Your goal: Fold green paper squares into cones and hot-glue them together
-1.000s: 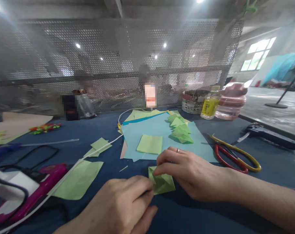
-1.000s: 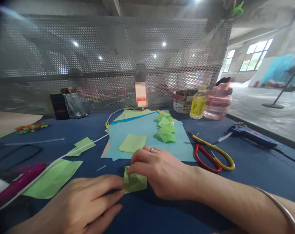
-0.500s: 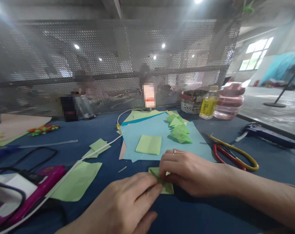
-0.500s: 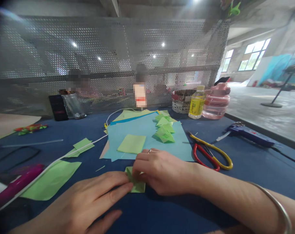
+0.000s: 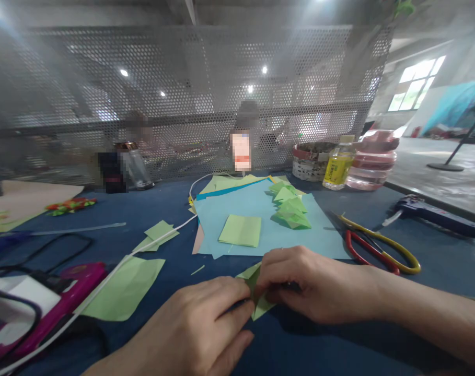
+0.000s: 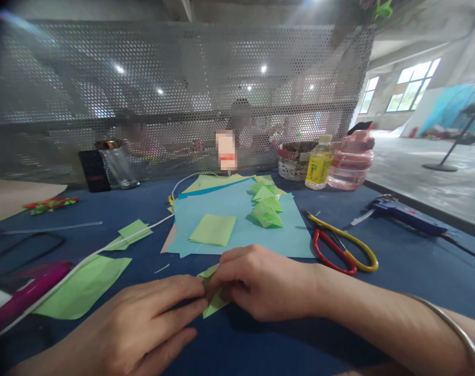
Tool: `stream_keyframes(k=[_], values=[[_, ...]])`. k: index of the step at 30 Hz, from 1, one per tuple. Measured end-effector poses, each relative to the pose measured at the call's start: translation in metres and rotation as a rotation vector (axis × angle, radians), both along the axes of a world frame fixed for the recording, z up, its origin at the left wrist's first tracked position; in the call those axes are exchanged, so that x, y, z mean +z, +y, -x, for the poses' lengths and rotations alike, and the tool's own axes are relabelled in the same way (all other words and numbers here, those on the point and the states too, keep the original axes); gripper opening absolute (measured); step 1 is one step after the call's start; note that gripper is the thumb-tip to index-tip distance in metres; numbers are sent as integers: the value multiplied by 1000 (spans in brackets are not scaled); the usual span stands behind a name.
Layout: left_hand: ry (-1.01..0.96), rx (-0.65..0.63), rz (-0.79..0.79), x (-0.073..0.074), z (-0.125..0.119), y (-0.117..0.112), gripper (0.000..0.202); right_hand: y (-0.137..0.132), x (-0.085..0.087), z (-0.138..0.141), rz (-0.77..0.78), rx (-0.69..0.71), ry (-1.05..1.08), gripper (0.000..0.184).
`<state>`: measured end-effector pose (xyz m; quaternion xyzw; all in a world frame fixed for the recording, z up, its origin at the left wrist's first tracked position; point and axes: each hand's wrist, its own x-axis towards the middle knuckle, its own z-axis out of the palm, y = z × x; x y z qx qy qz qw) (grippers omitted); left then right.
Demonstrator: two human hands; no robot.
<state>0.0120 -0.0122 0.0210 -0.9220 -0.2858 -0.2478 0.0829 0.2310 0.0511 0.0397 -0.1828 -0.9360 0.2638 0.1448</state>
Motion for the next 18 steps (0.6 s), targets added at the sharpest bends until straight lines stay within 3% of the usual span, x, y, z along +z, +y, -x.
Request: stream_keyframes(k=[8,18], values=[[-15,-21,-2,4,-1,-2,41,5,0,-2,-14,42,35,30],[-1,-22,-2,1,2,-3,40,5,-1,-5,-70,100,54,35]])
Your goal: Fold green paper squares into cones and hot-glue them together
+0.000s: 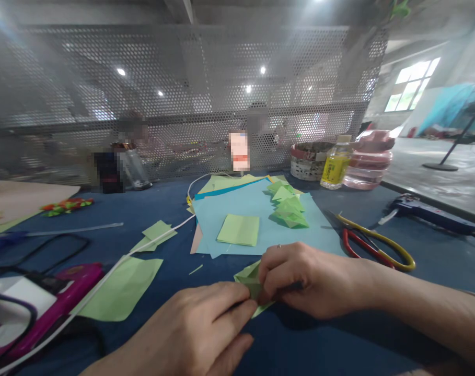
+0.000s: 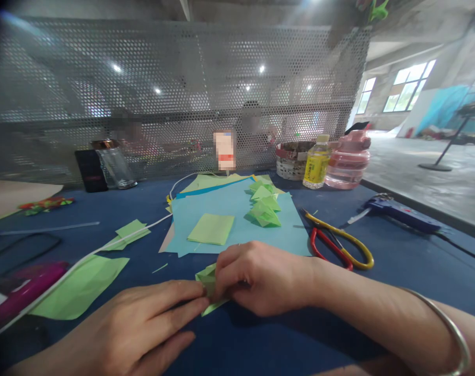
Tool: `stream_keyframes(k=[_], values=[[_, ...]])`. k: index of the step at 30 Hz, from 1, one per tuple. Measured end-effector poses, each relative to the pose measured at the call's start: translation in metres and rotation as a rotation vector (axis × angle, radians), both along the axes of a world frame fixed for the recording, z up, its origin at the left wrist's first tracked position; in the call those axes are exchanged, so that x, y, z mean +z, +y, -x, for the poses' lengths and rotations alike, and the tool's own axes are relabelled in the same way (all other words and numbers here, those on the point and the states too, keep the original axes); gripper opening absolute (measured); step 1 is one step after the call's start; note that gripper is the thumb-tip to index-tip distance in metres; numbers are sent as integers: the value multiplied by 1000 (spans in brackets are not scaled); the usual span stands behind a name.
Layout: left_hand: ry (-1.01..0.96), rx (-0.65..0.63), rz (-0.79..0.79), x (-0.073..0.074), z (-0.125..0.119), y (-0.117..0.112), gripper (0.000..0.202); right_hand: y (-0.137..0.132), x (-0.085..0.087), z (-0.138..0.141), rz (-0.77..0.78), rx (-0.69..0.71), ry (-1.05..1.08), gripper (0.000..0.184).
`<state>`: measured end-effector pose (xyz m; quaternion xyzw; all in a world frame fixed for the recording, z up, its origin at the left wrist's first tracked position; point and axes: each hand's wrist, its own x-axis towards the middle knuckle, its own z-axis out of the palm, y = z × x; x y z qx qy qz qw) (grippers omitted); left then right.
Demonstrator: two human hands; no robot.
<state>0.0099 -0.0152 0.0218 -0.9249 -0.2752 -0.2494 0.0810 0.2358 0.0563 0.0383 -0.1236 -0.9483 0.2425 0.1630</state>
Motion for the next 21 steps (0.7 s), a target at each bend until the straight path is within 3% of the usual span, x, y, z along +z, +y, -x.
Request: stream_keyframes(k=[6,13,21], values=[[62,12,56,0,3,0,37,-1,1,1,-34,6,-8,34],[-30,-57,-79,-16,2,11,41,-3,2,0,-74,-11,-33,36],[-28,-24,-87,-23,4,9,41,-1,0,-3,-199,69,-54,34]])
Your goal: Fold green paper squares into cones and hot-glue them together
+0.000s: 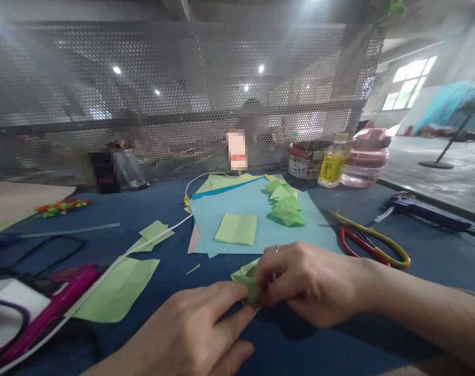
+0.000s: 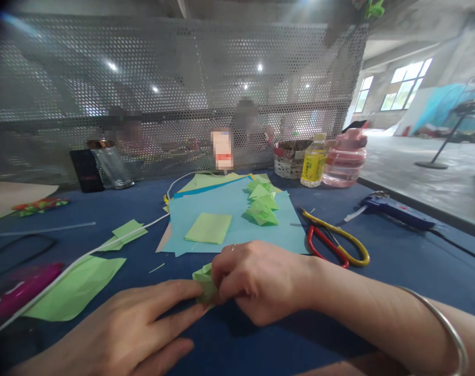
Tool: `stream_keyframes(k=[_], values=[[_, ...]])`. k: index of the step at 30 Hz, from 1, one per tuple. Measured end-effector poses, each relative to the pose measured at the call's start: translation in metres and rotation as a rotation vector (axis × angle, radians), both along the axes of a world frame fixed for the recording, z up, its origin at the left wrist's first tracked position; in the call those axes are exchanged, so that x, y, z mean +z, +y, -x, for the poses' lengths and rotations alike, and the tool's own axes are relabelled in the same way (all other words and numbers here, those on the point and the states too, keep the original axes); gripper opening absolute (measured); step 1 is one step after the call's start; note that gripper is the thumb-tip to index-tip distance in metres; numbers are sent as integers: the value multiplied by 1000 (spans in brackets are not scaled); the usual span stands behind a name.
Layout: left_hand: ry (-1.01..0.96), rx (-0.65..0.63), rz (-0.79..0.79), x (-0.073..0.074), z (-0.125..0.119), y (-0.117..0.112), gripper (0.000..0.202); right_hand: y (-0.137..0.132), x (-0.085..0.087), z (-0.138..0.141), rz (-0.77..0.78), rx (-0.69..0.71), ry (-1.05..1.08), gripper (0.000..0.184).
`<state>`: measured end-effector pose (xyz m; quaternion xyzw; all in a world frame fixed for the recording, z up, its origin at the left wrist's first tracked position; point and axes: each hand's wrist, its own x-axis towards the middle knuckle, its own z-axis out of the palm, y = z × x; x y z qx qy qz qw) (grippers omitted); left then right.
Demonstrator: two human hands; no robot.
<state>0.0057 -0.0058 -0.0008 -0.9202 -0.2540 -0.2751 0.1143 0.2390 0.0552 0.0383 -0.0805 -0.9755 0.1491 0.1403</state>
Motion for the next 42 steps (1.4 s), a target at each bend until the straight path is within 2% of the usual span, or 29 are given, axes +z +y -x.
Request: stream_keyframes(k=[4,11,17,21,23,25,28,30,32,35,37,42], values=[[26,38,16,5,-4,-2,36,0,1,0,-94,7,-25,31],[66,75,28,27,-14,-3,30,1,4,1,-164,3,-46,26],[68,58,45,26,-7,-10,29,1,0,-1,-170,-6,-1,24],[71,50,88,26,-6,-14,36,5,-3,-2,-114,-83,157,41],[80,49,96,26,-6,-13,38,7,-4,-2,-98,-137,122,52],[83,23,84,24,-7,-10,41,8,-5,-2,-83,-160,31,54],[46,-21,39,21,-7,-6,47,10,-6,-1,-55,-176,-15,43],[63,50,70,19,-6,-5,44,10,-6,-1,-43,-184,5,35],[68,33,83,18,-5,-5,40,11,-5,-1,-26,-173,20,28],[48,-21,54,17,-4,-5,37,10,-3,0,2,-173,33,22],[41,34,64,19,-4,-5,34,8,-1,1,20,-187,45,18],[32,53,46,22,-8,-3,39,-4,1,6,118,-210,70,20]])
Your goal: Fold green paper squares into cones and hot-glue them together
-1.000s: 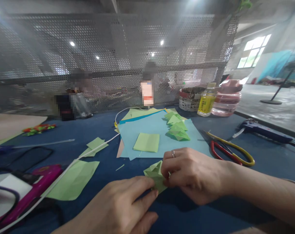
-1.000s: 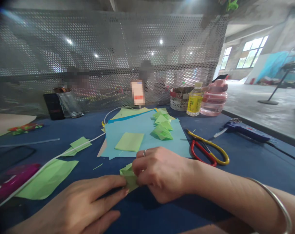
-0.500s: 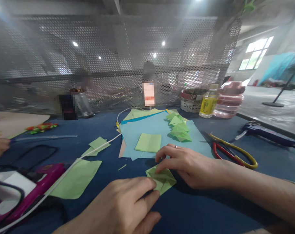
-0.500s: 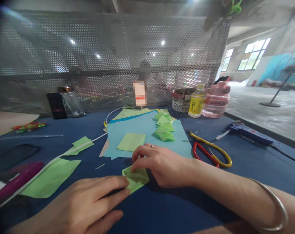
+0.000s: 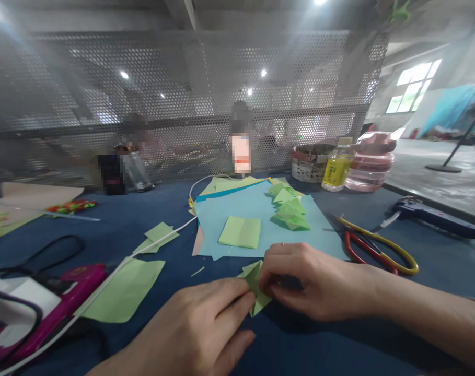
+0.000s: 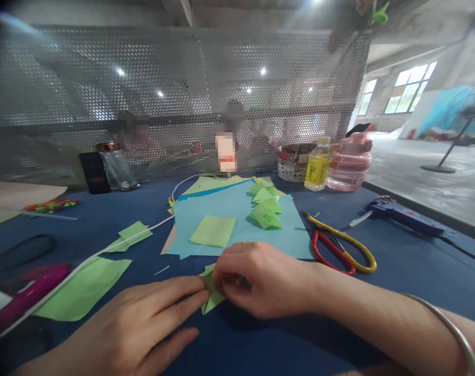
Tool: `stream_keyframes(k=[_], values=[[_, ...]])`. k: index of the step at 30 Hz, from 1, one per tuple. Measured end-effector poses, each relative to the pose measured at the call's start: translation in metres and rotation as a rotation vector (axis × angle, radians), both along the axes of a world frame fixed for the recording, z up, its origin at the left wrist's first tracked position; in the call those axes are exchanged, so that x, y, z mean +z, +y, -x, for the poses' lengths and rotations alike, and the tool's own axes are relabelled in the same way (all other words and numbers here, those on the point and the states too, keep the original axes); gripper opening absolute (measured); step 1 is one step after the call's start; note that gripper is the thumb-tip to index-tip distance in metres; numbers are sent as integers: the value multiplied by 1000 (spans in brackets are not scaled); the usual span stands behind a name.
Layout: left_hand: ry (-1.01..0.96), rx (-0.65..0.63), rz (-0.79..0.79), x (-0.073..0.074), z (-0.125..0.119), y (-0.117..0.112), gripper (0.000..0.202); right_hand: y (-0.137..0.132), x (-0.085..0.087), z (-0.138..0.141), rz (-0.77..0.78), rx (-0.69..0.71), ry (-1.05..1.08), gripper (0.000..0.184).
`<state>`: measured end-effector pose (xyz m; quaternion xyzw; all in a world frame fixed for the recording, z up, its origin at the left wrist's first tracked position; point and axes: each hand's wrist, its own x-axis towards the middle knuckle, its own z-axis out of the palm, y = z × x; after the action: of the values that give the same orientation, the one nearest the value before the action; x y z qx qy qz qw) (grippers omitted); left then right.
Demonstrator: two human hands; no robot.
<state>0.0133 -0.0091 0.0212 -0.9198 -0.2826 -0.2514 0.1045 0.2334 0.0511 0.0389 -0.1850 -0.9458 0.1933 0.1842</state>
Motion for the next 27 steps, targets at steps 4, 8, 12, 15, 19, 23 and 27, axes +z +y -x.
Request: stream_keyframes(k=[4,8,12,15,19,23,27], values=[[1,22,-4,1,-1,-2,43,-3,-3,2,55,18,-13,26],[-2,-24,22,2,1,-5,37,1,-4,2,71,39,-8,24],[-6,-57,46,0,4,-4,33,4,-4,1,55,57,-6,25],[-19,-38,22,-2,3,-3,32,6,-4,0,56,80,-4,26],[-20,0,-10,-2,0,-2,29,8,-7,-2,46,125,25,31],[-21,20,-52,1,-4,-1,30,10,-9,-3,22,139,37,33],[-14,27,-52,2,-4,-1,29,10,-9,-3,11,147,41,32]])
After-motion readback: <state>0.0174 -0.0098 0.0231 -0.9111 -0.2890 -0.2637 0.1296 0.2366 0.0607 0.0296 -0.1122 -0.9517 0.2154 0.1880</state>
